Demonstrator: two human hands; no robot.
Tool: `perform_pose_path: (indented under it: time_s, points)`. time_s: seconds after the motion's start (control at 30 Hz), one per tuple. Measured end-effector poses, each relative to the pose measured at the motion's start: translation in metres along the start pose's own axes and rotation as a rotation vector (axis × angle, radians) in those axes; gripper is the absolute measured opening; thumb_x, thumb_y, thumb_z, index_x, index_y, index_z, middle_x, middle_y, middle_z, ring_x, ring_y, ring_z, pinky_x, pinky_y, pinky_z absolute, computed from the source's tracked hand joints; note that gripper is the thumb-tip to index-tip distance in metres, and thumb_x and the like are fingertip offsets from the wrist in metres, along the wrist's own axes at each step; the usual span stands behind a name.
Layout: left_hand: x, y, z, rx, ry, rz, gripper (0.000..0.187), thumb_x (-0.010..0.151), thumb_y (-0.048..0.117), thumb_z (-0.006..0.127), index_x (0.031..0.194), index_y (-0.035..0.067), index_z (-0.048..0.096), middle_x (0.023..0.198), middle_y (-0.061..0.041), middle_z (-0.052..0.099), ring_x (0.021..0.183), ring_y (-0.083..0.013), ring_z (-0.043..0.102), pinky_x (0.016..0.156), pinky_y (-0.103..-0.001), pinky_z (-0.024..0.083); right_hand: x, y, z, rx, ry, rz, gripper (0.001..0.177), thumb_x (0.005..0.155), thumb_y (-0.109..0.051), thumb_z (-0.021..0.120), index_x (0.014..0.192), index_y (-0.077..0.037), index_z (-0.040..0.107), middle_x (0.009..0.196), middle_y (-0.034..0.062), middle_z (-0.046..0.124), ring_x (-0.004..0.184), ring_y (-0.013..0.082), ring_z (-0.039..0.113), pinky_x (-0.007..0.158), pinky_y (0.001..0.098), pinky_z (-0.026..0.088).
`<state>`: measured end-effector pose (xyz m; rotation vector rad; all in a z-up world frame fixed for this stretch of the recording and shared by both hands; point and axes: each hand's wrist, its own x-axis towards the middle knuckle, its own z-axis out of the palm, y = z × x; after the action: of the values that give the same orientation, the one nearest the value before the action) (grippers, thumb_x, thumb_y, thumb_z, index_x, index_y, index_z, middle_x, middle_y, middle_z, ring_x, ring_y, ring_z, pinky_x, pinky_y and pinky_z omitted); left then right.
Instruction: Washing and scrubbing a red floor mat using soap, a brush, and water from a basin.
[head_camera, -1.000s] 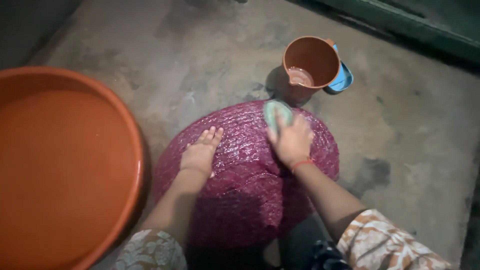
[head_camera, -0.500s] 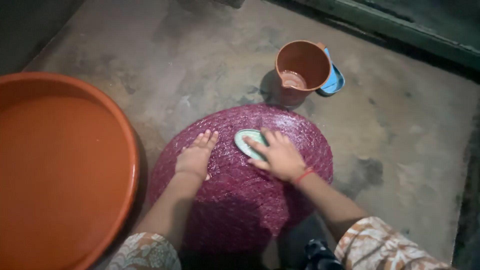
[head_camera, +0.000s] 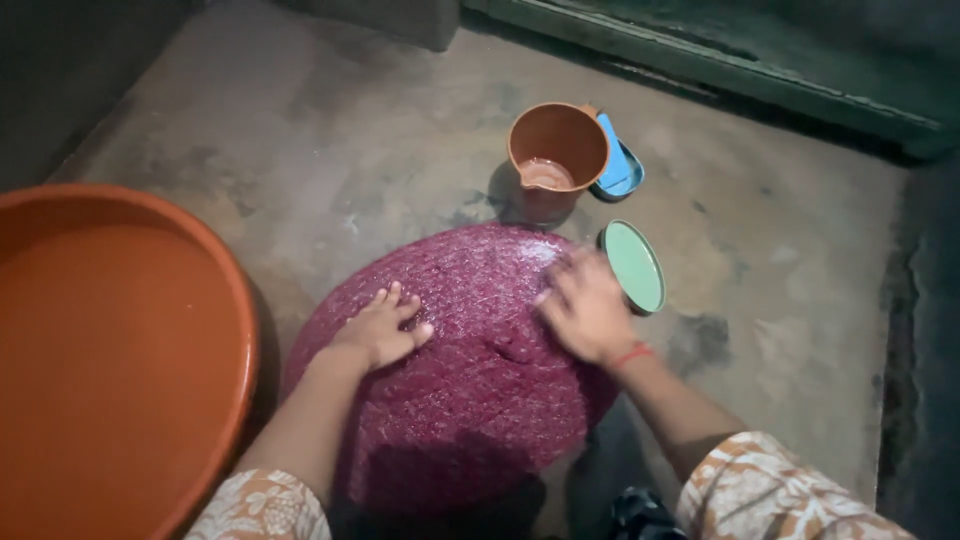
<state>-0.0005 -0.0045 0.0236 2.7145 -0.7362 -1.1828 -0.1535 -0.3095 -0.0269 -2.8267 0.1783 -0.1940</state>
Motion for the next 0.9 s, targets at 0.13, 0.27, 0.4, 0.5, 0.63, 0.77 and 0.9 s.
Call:
perform_pose_path:
  time_s: [0.13,0.27,0.4,0.5,0.63,0.77,0.9]
  points:
    - [-0.052,0.031,-0.02,0.11,-0.048,-0.001,0.1,0.081,0.054,0.081,0.161,0.033,0.025,0.173,-0.001,0.003,0.16,-0.0237,0.008,0.127,-0.05,0.024,-0.003,-0.093,-0.03,0.142,-0.318,-0.134,0.072,0.09,-0.055,0.065,0.142,-0.007,0.052,0.16,0.0224,0.033,0.148,0.0475,0.024,0.109,0.0681,0.019]
    - [-0.034,0.023,0.03,0.314,0.063,0.086,0.083,0.079,0.026,0.084,0.149,0.014,0.04,0.166,-0.013,0.023,0.15,-0.0333,0.03,0.115,-0.045,0.044,-0.016,-0.114,-0.016,-0.074,-0.337,-0.078,0.056,0.081,-0.045,0.071,0.126,-0.012,0.061,0.151,0.0173,0.043,0.143,0.0446,0.029,0.112,0.0688,0.022]
    - [0.001,0.003,0.067,0.387,0.194,0.226,0.04,0.088,0.003,0.067,0.127,0.009,0.062,0.147,-0.018,0.053,0.13,-0.0353,0.058,0.102,-0.044,0.056,-0.016,-0.101,0.002,-0.061,-0.136,-0.165,0.024,0.088,-0.024,0.065,0.109,-0.015,0.058,0.118,0.0121,0.065,0.127,0.0379,0.057,0.102,0.0572,0.045]
    - [-0.028,0.018,0.037,0.334,0.149,0.198,0.043,0.09,0.003,0.062,0.132,0.009,0.056,0.131,-0.017,0.066,0.12,-0.0344,0.066,0.099,-0.047,0.057,-0.002,-0.107,-0.03,0.079,-0.305,0.011,0.015,0.099,-0.026,0.056,0.111,-0.018,0.054,0.106,0.0133,0.066,0.099,0.0415,0.067,0.079,0.057,0.053]
    - [-0.051,0.016,0.019,0.224,0.184,0.145,0.053,0.091,0.004,0.06,0.142,0.01,0.046,0.121,-0.02,0.068,0.117,-0.037,0.066,0.097,-0.05,0.055,0.006,-0.111,-0.036,0.079,-0.238,0.028,0.014,0.1,-0.028,0.055,0.108,-0.017,0.052,0.103,0.0174,0.067,0.089,0.0466,0.066,0.071,0.0612,0.05]
    - [-0.062,0.008,0.002,-0.167,0.334,0.127,0.045,0.097,0.017,0.06,0.139,0.01,0.048,0.116,-0.025,0.068,0.116,-0.042,0.063,0.097,-0.052,0.05,0.017,-0.122,-0.05,0.179,-0.071,0.137,0.016,0.098,-0.028,0.056,0.106,-0.014,0.05,0.103,0.0189,0.071,0.093,0.0482,0.065,0.074,0.062,0.047]
    - [-0.058,0.016,-0.026,-0.672,0.603,0.213,0.028,0.094,0.014,0.064,0.121,0.005,0.062,0.103,-0.02,0.07,0.101,-0.0347,0.065,0.087,-0.045,0.051,0.044,-0.14,-0.074,0.416,0.178,0.25,0.019,0.1,-0.024,0.061,0.107,-0.008,0.053,0.094,0.0245,0.07,0.095,0.0488,0.064,0.075,0.0582,0.046]
